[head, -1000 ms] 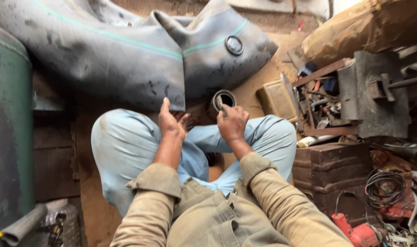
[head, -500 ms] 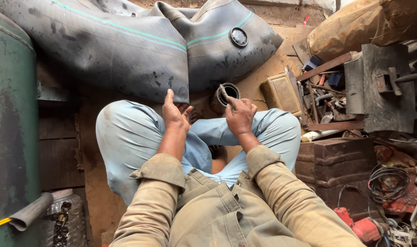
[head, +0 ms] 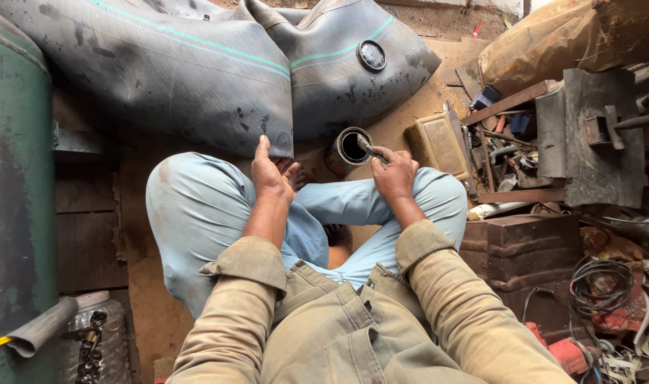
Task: The person sits on the floor and uses a red power drill to grind a hole into a large black rubber tire. After drilling, they apply a dark liquid sealant to the hole using a brush and then place a small metal ring over the treated area.
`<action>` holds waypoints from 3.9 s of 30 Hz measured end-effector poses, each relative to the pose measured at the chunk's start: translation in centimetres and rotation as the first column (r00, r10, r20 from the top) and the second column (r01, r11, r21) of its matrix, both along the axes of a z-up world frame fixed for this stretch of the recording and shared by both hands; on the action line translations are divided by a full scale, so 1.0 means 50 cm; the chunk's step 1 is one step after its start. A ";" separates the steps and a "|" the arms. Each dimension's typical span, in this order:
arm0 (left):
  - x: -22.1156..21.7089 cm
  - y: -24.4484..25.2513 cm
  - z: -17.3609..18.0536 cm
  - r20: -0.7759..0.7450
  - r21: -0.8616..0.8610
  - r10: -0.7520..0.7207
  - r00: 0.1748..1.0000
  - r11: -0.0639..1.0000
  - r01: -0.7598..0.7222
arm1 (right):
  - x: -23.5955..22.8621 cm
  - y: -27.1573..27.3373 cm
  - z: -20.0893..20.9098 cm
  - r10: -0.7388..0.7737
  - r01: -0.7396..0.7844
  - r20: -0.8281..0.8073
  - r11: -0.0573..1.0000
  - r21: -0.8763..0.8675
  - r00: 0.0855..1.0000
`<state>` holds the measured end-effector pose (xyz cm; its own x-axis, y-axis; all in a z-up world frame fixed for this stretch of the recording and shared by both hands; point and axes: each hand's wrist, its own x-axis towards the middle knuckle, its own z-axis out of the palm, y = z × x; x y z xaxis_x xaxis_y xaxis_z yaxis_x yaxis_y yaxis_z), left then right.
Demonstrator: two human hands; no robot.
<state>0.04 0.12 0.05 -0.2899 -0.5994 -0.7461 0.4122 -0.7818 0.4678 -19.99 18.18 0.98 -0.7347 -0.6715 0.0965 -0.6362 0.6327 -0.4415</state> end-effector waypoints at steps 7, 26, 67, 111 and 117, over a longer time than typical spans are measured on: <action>0.003 0.001 0.024 0.015 0.064 -0.025 1.000 0.998 0.024 | 0.000 -0.002 0.004 -0.022 0.023 0.046 1.000 -0.015 0.999; 0.003 -0.002 0.017 -0.001 0.041 -0.003 1.000 0.999 0.003 | -0.050 0.004 -0.030 -0.149 0.269 0.385 0.921 -0.282 0.911; -0.031 -0.002 -0.084 -0.186 -0.309 0.198 0.962 0.918 -0.248 | 0.133 -0.120 0.117 0.326 0.391 0.780 0.722 -0.570 0.534; -0.003 -0.020 -0.029 -0.166 -0.078 0.214 0.963 0.970 -0.229 | 0.231 -0.148 0.219 0.357 -0.310 0.025 0.841 -0.444 0.934; -0.003 -0.022 -0.031 -0.147 -0.093 0.182 0.972 0.976 -0.197 | 0.222 -0.147 0.223 0.346 -0.336 -0.047 0.855 -0.394 0.937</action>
